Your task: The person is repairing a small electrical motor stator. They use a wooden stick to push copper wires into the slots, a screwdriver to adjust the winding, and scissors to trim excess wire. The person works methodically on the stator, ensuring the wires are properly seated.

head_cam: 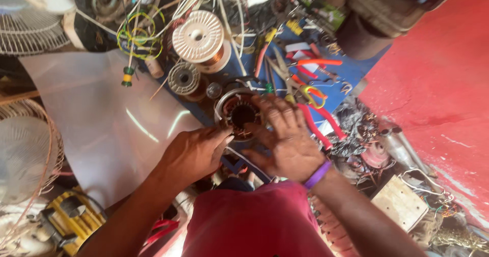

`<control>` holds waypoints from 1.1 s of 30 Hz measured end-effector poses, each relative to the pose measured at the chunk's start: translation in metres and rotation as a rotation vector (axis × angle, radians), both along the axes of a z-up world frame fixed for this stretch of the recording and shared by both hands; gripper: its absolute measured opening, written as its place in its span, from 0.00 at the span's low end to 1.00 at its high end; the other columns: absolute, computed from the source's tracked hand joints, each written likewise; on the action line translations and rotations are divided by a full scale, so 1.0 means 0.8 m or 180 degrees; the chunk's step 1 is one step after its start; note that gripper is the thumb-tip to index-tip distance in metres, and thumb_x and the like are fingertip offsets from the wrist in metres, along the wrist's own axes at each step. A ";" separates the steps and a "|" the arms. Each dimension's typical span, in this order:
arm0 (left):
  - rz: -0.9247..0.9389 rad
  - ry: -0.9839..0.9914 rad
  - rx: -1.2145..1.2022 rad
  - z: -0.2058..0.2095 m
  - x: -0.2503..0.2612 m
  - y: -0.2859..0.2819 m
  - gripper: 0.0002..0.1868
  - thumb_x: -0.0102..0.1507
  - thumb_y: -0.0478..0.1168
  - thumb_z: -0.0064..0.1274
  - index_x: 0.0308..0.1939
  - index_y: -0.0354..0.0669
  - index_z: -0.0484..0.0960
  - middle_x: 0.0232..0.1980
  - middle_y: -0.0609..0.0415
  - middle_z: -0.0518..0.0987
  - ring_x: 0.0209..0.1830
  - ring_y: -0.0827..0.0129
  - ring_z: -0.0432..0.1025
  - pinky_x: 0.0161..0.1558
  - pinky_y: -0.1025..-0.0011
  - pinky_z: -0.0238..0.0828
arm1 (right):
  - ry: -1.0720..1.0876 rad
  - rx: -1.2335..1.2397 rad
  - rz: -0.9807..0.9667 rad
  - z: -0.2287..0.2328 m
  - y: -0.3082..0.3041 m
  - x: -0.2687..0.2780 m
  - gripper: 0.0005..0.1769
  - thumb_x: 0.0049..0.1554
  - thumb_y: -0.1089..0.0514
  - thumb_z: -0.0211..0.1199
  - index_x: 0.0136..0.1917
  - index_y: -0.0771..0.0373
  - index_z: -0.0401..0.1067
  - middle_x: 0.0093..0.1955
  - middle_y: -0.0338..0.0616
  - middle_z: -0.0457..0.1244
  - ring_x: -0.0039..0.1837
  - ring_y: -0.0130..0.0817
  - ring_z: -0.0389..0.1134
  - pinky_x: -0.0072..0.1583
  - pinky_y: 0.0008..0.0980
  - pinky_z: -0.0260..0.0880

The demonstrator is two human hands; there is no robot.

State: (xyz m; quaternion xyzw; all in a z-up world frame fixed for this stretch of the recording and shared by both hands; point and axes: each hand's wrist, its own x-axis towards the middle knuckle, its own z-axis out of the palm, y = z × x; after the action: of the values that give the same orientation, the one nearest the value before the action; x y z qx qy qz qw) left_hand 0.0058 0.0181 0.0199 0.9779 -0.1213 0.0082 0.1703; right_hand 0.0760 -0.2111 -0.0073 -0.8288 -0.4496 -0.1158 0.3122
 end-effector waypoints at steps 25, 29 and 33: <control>0.1606 0.0151 -0.0719 -0.033 0.068 -0.015 0.25 0.61 0.39 0.56 0.63 0.48 0.80 0.42 0.38 0.84 0.39 0.46 0.81 0.46 0.56 0.75 | 0.1715 0.0976 -0.1465 -0.001 0.073 0.031 0.20 0.51 0.58 0.70 0.58 0.58 0.75 0.53 0.51 0.71 0.54 0.48 0.74 0.55 0.42 0.75; 0.1506 -0.0311 -0.0593 -0.042 0.067 -0.016 0.28 0.53 0.36 0.57 0.60 0.44 0.82 0.41 0.35 0.84 0.41 0.42 0.79 0.46 0.53 0.74 | 0.1978 0.0909 -0.1618 0.005 0.077 0.027 0.20 0.50 0.58 0.71 0.57 0.56 0.76 0.52 0.48 0.72 0.54 0.45 0.75 0.55 0.40 0.75; 0.1462 -0.0369 -0.0712 -0.035 0.061 -0.016 0.24 0.60 0.39 0.59 0.61 0.46 0.81 0.43 0.37 0.85 0.41 0.43 0.79 0.44 0.53 0.74 | 0.2094 0.0739 -0.1810 0.009 0.082 0.027 0.22 0.49 0.59 0.73 0.58 0.57 0.76 0.52 0.48 0.72 0.54 0.44 0.74 0.55 0.39 0.74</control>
State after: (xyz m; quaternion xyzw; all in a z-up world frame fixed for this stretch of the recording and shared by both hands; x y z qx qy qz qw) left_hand 0.0544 0.0052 -0.0083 0.9527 0.0961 0.1160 0.2638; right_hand 0.0974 -0.1457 -0.0003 -0.8717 -0.0648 0.0230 0.4853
